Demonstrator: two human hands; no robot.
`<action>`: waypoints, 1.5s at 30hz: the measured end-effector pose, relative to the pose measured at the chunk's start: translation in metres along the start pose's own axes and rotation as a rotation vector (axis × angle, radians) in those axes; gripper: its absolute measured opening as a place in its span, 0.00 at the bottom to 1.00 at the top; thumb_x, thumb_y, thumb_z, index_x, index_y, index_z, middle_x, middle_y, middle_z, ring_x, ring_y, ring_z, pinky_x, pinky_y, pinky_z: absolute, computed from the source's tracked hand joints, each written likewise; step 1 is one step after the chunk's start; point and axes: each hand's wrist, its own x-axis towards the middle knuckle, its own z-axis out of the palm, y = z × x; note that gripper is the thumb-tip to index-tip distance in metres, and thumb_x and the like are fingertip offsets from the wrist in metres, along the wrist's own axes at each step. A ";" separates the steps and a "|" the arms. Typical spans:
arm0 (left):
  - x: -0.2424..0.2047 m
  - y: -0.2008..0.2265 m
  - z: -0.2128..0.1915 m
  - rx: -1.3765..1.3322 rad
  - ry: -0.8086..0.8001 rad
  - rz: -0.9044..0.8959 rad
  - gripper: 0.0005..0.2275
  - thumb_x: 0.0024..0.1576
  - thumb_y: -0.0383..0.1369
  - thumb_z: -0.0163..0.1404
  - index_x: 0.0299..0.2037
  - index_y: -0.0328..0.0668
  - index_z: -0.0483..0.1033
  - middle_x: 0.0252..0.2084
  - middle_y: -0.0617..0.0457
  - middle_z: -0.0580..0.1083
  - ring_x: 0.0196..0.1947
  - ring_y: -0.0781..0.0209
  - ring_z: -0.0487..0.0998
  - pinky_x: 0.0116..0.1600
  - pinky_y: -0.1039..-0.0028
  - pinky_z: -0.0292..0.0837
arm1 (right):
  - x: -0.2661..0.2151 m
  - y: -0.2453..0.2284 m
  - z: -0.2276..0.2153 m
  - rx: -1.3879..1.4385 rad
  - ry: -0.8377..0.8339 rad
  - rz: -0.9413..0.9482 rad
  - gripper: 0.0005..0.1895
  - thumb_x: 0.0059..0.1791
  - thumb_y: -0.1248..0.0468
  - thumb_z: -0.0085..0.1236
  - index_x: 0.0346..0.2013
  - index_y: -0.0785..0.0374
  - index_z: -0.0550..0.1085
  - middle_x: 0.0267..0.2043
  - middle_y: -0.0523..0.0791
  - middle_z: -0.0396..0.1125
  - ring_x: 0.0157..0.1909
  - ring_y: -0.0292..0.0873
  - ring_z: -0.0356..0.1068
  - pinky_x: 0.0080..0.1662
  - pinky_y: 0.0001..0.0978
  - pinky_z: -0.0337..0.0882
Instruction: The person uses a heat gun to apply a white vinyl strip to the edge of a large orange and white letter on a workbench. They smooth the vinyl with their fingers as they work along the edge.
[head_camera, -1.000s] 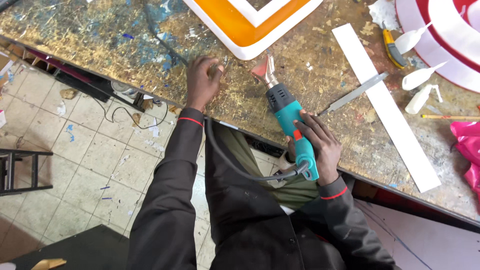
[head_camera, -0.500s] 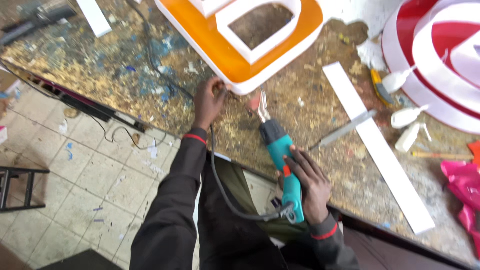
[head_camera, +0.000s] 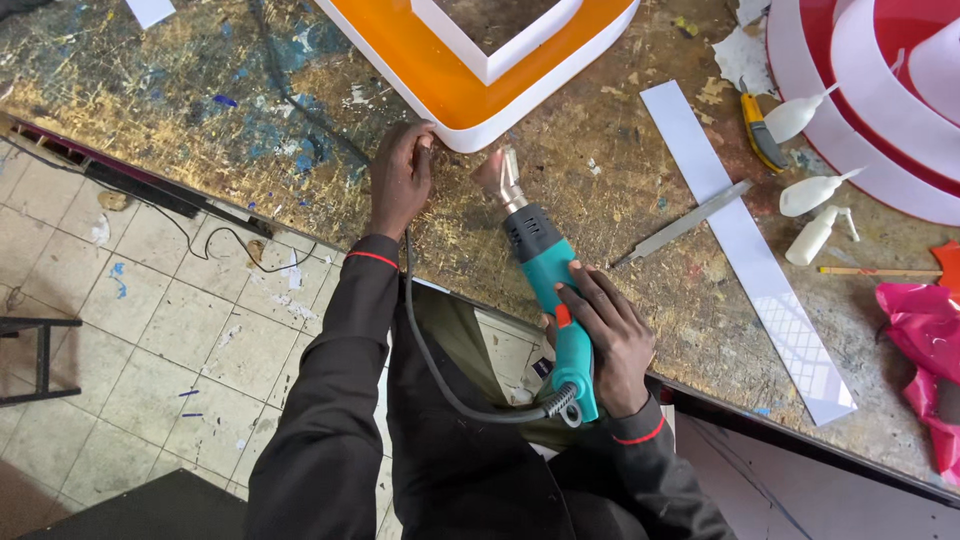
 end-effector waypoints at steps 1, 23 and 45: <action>0.000 -0.002 0.000 -0.033 -0.009 0.000 0.12 0.72 0.23 0.49 0.60 0.47 0.83 0.47 0.51 0.79 0.51 0.43 0.83 0.57 0.53 0.82 | 0.000 -0.001 0.000 -0.017 0.015 0.029 0.18 0.54 0.52 0.71 0.57 0.51 0.86 0.69 0.47 0.79 0.68 0.61 0.79 0.59 0.53 0.80; -0.003 0.004 -0.008 0.124 0.168 0.140 0.12 0.73 0.24 0.36 0.40 0.52 0.69 0.41 0.58 0.64 0.35 0.53 0.64 0.43 0.73 0.61 | -0.004 0.017 0.006 -0.026 0.072 0.055 0.19 0.55 0.52 0.74 0.58 0.56 0.85 0.70 0.49 0.78 0.71 0.61 0.76 0.63 0.57 0.78; 0.081 -0.042 -0.018 0.116 -0.433 0.297 0.25 0.75 0.58 0.52 0.38 0.44 0.76 0.42 0.52 0.75 0.47 0.49 0.73 0.61 0.56 0.57 | -0.006 0.015 0.008 -0.019 0.103 0.092 0.19 0.60 0.50 0.70 0.64 0.47 0.82 0.74 0.42 0.74 0.78 0.53 0.73 0.66 0.51 0.79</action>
